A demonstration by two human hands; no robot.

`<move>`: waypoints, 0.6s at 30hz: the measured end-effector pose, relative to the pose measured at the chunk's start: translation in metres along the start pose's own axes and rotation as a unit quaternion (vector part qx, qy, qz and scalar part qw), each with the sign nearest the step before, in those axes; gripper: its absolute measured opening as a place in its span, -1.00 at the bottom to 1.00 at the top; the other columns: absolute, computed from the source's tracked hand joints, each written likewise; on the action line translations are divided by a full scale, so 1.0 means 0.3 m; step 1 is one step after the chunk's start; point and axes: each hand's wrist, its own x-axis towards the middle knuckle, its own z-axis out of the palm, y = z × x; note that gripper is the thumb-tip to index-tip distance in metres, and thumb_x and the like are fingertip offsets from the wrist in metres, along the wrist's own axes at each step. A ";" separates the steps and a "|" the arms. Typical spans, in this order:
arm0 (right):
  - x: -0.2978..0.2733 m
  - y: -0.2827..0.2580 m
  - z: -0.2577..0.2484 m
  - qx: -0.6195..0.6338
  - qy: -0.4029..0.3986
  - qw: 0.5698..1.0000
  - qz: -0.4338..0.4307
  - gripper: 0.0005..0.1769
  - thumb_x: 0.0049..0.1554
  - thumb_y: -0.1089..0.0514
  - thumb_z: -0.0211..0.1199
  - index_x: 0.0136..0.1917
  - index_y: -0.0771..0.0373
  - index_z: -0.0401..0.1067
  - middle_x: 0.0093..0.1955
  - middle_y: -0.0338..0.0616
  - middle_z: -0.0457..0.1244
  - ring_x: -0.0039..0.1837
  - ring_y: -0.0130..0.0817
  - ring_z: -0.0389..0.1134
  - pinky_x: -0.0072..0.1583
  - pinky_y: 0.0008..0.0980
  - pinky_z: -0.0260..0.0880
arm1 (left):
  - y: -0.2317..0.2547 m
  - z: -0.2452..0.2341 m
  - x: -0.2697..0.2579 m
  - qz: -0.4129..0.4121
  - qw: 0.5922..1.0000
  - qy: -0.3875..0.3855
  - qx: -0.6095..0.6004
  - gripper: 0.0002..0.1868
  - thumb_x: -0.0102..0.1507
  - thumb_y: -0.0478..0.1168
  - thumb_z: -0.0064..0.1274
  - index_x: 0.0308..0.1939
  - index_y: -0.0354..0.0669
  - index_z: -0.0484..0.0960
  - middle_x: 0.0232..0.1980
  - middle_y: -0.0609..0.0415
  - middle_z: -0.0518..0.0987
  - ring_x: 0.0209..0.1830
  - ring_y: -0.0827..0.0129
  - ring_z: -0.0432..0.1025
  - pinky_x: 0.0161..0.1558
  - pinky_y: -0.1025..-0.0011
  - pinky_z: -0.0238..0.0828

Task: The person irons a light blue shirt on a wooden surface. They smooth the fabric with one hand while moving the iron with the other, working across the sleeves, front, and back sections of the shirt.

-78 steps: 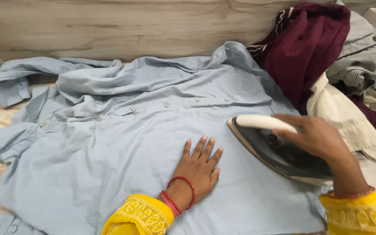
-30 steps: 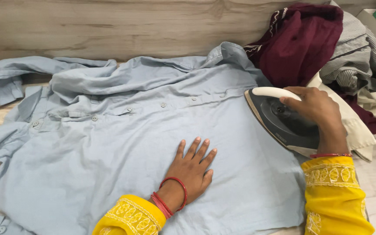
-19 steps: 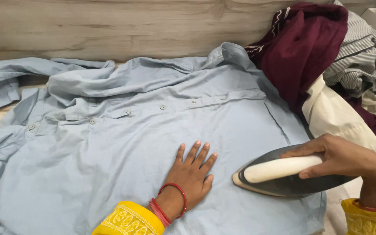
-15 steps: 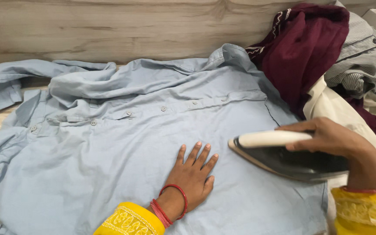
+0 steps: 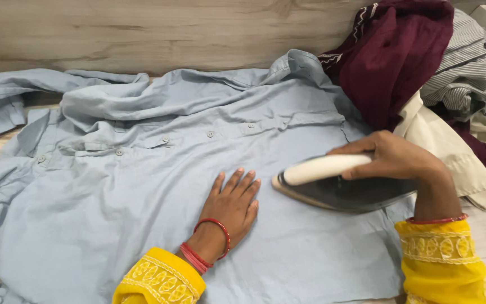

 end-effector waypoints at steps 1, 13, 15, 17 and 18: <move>-0.021 -0.005 0.004 0.014 -0.047 0.998 0.027 -0.32 -0.24 -0.07 0.60 0.21 -0.09 0.63 0.01 -0.26 0.54 0.00 -0.40 0.55 0.07 -0.43 0.49 | -0.010 0.000 0.000 0.002 1.000 0.002 0.008 -0.43 0.35 -0.04 -0.23 0.44 -0.10 0.31 0.55 0.01 0.21 0.58 0.13 -0.01 0.49 -0.07 -0.22; 0.026 -0.256 0.144 -0.270 0.247 0.922 0.125 -0.46 0.20 -0.35 0.18 0.35 -0.15 0.50 0.02 -0.18 0.44 -0.02 -0.09 0.48 -0.03 -0.13 0.44 | -0.011 -0.015 0.005 -0.008 1.000 -0.005 -0.002 -0.43 0.33 -0.06 -0.21 0.42 -0.14 0.30 0.54 -0.02 0.21 0.57 0.11 -0.01 0.47 -0.08 -0.24; 0.016 -0.264 0.137 -0.243 0.233 0.937 0.092 -0.46 0.16 -0.35 0.20 0.33 -0.16 0.51 0.03 -0.18 0.44 0.00 -0.08 0.47 -0.02 -0.13 0.44 | -0.023 -0.005 0.000 -0.017 0.998 0.023 -0.049 -0.43 0.34 -0.09 -0.21 0.43 -0.17 0.31 0.54 -0.04 0.23 0.57 0.13 0.03 0.49 -0.04 -0.22; 0.003 -0.248 0.101 -0.179 0.209 0.961 0.003 -0.46 0.04 -0.30 0.32 0.24 -0.14 0.56 0.07 -0.17 0.44 0.04 -0.08 0.46 -0.02 -0.14 0.43 | -0.039 0.000 -0.002 -0.031 0.990 0.065 -0.118 -0.42 0.35 -0.13 -0.21 0.45 -0.23 0.30 0.54 -0.09 0.25 0.56 0.15 0.06 0.50 0.02 -0.20; -0.002 -0.237 0.086 -0.139 0.142 0.980 -0.014 -0.42 -0.03 -0.29 0.39 0.24 -0.14 0.57 0.05 -0.20 0.46 0.03 -0.15 0.49 0.00 -0.19 0.45 | -0.046 0.001 -0.005 -0.041 0.985 0.073 -0.148 -0.43 0.35 -0.14 -0.22 0.45 -0.23 0.30 0.54 -0.09 0.26 0.57 0.17 0.07 0.52 0.04 -0.19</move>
